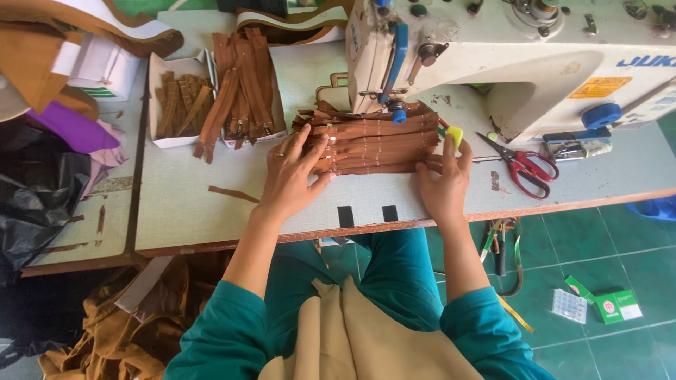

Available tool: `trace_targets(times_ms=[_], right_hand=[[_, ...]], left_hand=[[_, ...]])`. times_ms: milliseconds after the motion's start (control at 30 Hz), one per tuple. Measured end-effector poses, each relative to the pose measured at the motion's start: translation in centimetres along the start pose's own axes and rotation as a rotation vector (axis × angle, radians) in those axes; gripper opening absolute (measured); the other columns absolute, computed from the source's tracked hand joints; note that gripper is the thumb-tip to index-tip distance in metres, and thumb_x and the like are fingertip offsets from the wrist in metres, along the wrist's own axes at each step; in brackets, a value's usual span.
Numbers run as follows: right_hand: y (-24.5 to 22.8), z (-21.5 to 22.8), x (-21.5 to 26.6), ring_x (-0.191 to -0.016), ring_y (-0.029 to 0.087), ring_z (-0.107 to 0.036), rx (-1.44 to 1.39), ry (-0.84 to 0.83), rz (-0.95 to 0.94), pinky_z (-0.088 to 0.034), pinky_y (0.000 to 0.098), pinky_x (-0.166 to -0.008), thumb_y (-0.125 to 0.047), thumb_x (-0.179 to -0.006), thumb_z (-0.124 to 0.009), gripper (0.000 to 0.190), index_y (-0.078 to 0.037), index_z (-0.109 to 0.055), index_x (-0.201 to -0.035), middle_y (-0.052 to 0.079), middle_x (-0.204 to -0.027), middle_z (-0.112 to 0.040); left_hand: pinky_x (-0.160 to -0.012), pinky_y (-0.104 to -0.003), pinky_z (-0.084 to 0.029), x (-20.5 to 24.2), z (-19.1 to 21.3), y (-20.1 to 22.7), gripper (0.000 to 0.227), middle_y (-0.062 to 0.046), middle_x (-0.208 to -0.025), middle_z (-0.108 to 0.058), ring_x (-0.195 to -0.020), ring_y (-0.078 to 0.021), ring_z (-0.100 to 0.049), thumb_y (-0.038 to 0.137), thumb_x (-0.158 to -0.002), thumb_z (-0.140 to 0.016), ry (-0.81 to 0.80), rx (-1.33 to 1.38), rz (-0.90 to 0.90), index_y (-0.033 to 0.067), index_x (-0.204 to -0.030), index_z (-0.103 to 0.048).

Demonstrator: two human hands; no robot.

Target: Marking brown zippers with yellow chalk for alignment or cutting purposes at a sewing workstation

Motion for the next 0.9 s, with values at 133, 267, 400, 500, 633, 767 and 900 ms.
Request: trace_targets(times_ms=[133,267,400,500,633,767,900], right_hand=[[-0.9,1.2,1.5,-0.096,0.043,-0.074,0.007,0.07,0.08,-0.068,0.0456,-0.082,0.014,-0.085,-0.081,0.071,0.02,-0.045,-0.146,0.039,-0.141,-0.036],[-1.5,2.4,3.4,-0.093,0.044,-0.073,-0.014,0.102,0.099,-0.066,0.0474,-0.078,0.014,-0.088,-0.076,0.067,0.02,-0.044,-0.147,0.039,-0.139,-0.037],[-2.3,3.2,4.7,-0.092,0.045,-0.072,-0.032,0.1,0.068,-0.064,0.0506,-0.078,0.012,-0.092,-0.074,0.062,0.021,-0.045,-0.146,0.039,-0.139,-0.038],[-2.4,3.2,5.3,-0.094,0.044,-0.072,-0.056,0.097,0.064,-0.065,0.0506,-0.079,0.01,-0.093,-0.072,0.062,0.019,-0.045,-0.148,0.038,-0.14,-0.038],[-3.2,3.3,5.4,-0.095,0.045,-0.072,-0.068,0.107,0.04,-0.063,0.0521,-0.08,0.01,-0.093,-0.073,0.061,0.016,-0.047,-0.148,0.038,-0.138,-0.04],[-3.7,3.2,5.4,-0.092,0.045,-0.072,-0.098,0.095,0.078,-0.062,0.0527,-0.08,0.01,-0.092,-0.072,0.061,0.016,-0.047,-0.148,0.038,-0.136,-0.04],[-4.3,3.1,5.7,-0.09,0.044,-0.073,-0.116,0.084,0.103,-0.063,0.0533,-0.081,0.011,-0.092,-0.071,0.058,0.014,-0.05,-0.146,0.035,-0.136,-0.043]], left_hand=[[-0.097,-0.056,-0.032,1.0,1.7,-4.8,0.049,-0.004,-0.14,-0.062,-0.127,-0.0279,-0.054,0.049,-0.094,-0.071,0.336,-0.224,-0.005,0.0285,-0.138,-0.067],[-0.092,-0.052,-0.032,3.3,4.7,-12.2,0.036,0.001,-0.123,-0.066,-0.114,-0.0273,-0.057,0.026,-0.088,-0.077,0.553,-0.573,0.308,0.0295,-0.123,-0.071],[-0.092,-0.051,-0.029,4.9,4.6,-16.8,0.044,-0.003,-0.107,-0.068,-0.106,-0.0292,-0.062,0.023,-0.087,-0.08,0.473,-0.576,0.468,0.0197,-0.129,-0.069],[-0.092,-0.055,-0.029,4.5,4.8,-17.2,0.047,0.001,-0.096,-0.07,-0.105,-0.0289,-0.063,0.018,-0.089,-0.08,0.424,-0.489,0.492,0.0178,-0.135,-0.068],[-0.088,-0.056,-0.038,3.7,6.0,-16.0,0.048,-0.004,-0.109,-0.062,-0.109,-0.0345,-0.054,0.031,-0.088,-0.083,0.444,-0.448,0.496,0.0161,-0.131,-0.067],[-0.095,-0.056,-0.032,2.7,5.4,-17.6,0.028,-0.004,-0.112,-0.055,-0.114,-0.034,-0.049,0.029,-0.089,-0.081,0.38,-0.403,0.509,0.0161,-0.112,-0.071],[-0.096,-0.058,-0.028,2.5,7.1,-16.6,0.013,0.0,-0.094,-0.066,-0.095,-0.0272,-0.065,0.022,-0.09,-0.08,0.411,-0.423,0.509,0.0192,-0.101,-0.073]])
Point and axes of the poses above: each hand's wrist, its own x-axis away from the middle knuckle, its own z-axis out of the back of the hand, y = z × x, the point moved 4 cm from there along -x, towards the middle knuckle
